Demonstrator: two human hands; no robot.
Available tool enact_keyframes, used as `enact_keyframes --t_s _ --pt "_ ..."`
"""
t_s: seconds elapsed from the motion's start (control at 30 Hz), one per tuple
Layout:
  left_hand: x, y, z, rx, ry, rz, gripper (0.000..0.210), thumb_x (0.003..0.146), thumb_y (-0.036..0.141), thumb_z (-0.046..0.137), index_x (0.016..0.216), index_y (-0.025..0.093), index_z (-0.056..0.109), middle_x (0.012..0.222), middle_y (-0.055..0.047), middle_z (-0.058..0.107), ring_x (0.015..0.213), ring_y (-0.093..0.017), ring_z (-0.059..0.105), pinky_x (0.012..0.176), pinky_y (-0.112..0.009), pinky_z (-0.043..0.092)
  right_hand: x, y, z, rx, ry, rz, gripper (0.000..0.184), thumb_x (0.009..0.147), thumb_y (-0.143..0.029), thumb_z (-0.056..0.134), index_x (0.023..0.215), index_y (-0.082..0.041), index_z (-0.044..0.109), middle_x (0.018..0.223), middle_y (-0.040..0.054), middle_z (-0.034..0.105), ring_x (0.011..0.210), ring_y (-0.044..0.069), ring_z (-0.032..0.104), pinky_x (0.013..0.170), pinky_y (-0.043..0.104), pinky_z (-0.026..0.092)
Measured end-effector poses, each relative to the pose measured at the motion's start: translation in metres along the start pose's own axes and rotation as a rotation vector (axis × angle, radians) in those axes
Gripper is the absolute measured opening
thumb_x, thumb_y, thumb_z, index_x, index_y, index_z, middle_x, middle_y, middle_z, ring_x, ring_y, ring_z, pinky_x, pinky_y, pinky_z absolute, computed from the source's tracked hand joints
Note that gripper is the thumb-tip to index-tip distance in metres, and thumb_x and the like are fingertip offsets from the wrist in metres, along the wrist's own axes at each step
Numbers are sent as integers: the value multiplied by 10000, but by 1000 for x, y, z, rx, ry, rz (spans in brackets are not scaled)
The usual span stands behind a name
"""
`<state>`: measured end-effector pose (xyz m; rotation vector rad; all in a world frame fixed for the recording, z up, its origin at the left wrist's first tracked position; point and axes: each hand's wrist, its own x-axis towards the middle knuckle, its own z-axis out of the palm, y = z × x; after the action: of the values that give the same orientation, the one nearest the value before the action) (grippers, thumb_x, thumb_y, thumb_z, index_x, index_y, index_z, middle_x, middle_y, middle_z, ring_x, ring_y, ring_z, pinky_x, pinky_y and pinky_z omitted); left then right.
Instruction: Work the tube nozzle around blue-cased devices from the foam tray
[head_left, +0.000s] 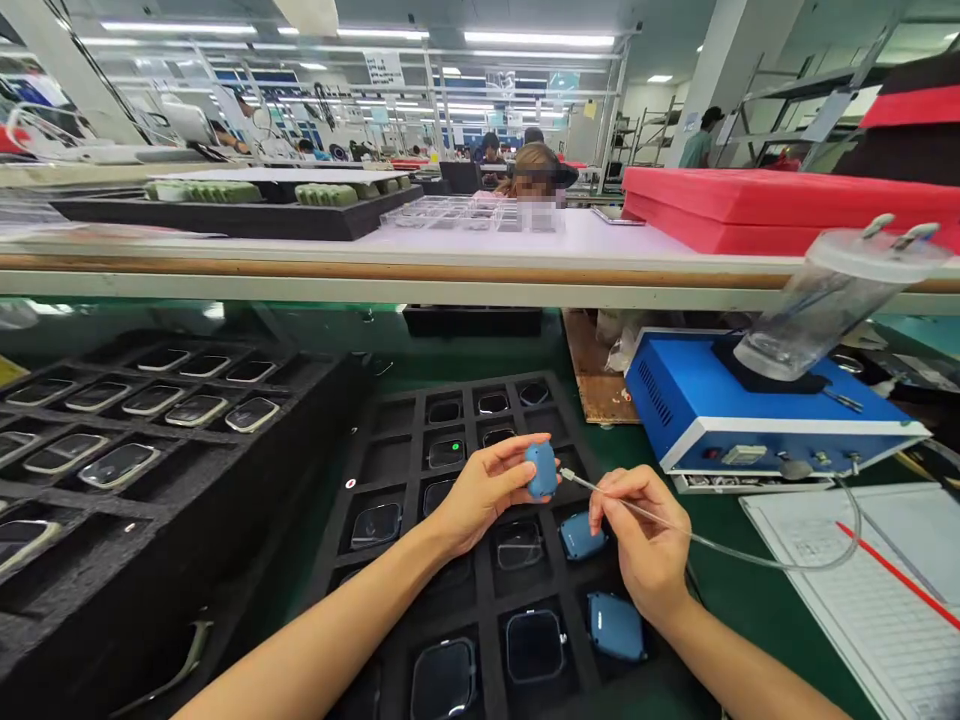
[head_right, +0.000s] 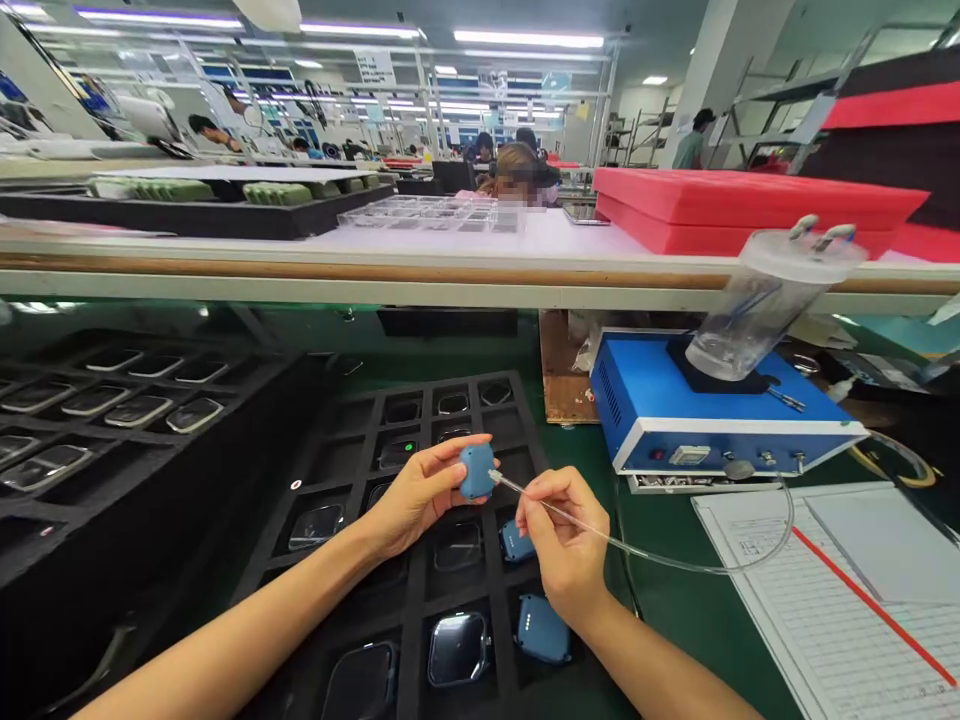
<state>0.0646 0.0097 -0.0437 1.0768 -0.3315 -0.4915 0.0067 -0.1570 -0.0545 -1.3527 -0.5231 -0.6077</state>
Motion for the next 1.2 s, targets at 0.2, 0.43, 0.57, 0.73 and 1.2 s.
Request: enact_keyframes --t_s 0.2,0.43,0.57,0.73,1.2 --pt "0 1 2 -8 7 -69 501 777 365 616 1204 116 535 937 -114 567 758 -166 594 609 -214 467 -5 0 -3 -111 -45 39 146 889 -123 416 954 -174 536 710 25 533 615 56 501 531 164 421" --pt "1 2 6 53 73 -139 387 876 377 374 1058 80 543 962 -124 561 480 -42 367 418 -167 233 0 -1 -2 -140 -75 100 86 876 -151 444 884 -127 527 686 24 540 590 52 511 502 149 429" --pt "0 4 6 -22 71 -196 466 874 430 366 1106 74 556 948 -116 545 474 -27 303 404 -156 186 -1 -2 -2 -25 -190 135 91 867 -130 437 867 -121 527 640 16 515 556 53 495 485 155 415" --pt "-2 4 6 8 29 -215 599 869 559 299 1111 65 535 774 -68 479 425 -12 209 379 -155 125 -6 -4 -3 11 -253 76 116 862 -91 414 847 -138 520 594 1 479 539 42 466 490 138 377" --pt "-4 -10 32 50 30 -251 346 923 435 219 860 127 362 607 20 297 385 -14 162 354 -128 133 -6 -5 -4 -73 -210 136 73 862 -91 420 832 -129 475 607 9 525 523 65 475 484 191 374"
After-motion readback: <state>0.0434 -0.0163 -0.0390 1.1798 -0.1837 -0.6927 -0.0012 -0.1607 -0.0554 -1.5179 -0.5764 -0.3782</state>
